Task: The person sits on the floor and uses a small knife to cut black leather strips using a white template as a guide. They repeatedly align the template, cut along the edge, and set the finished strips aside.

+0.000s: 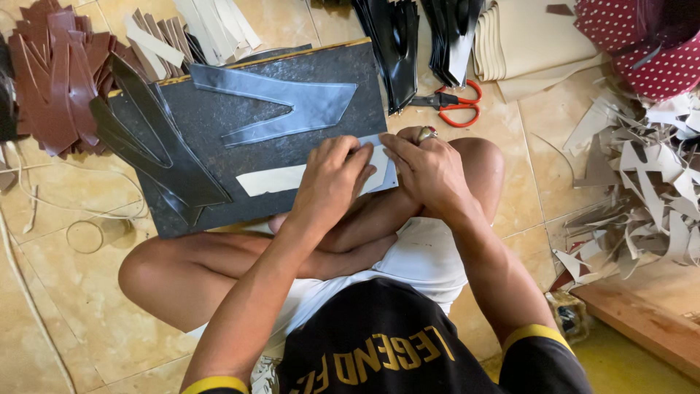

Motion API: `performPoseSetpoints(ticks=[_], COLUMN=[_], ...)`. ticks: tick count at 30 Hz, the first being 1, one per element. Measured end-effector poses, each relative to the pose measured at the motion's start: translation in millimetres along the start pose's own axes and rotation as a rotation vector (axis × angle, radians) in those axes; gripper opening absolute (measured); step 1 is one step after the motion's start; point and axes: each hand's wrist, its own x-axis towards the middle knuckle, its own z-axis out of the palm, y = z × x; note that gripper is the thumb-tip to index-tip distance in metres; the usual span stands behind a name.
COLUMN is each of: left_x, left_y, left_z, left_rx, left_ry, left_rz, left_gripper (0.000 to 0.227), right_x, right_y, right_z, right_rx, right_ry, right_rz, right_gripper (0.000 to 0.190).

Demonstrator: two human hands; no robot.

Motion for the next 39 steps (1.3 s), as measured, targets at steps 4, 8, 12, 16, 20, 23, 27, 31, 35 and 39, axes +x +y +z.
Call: performPoseSetpoints(ticks=[4, 8, 12, 16, 20, 23, 27, 31, 35, 39], left_x=[-1, -2, -2, 1, 5, 8, 11, 7, 8, 9], left_y=[2, 1, 2, -4, 3, 15, 18, 7, 3, 2], left_z=[-8, -12, -13, -13, -9, 0, 2, -4, -6, -8], left_rx=[-0.049, -0.035, 0.04, 0.027, 0.045, 0.108, -0.009, -0.077, -0.078, -0.093], left_ry=[-0.034, -0.017, 0.033, -0.025, -0.068, -0.024, 0.045, 0.005, -0.023, -0.021], left_rz=[0.014, 0.07, 0.175, 0.219, 0.179, 0.153, 0.105, 0.116, 0.132, 0.138], left_gripper=[0.026, 0.023, 0.018, 0.015, 0.014, 0.013, 0.017, 0.016, 0.015, 0.016], right_x=[-6, -8, -11, -21, -32, -30, -20, -20, -13, -11], right_y=[5, 9, 12, 24, 29, 20, 13, 17, 28, 43], right_z=[-5, -6, -13, -18, 5, 35, 57, 54, 55, 64], right_rx=[0.105, 0.138, -0.014, -0.069, 0.419, 0.652, 0.737, 0.757, 0.831, 0.774], right_ry=[-0.012, -0.014, -0.013, -0.092, -0.032, 0.042, 0.168, 0.102, 0.047, 0.023], right_rz=[-0.035, -0.066, -0.253, -0.25, 0.206, 0.566, 0.672, 0.763, 0.856, 0.83], right_gripper=[0.015, 0.016, 0.032, 0.047, 0.032, 0.022, 0.027, 0.029, 0.029, 0.03])
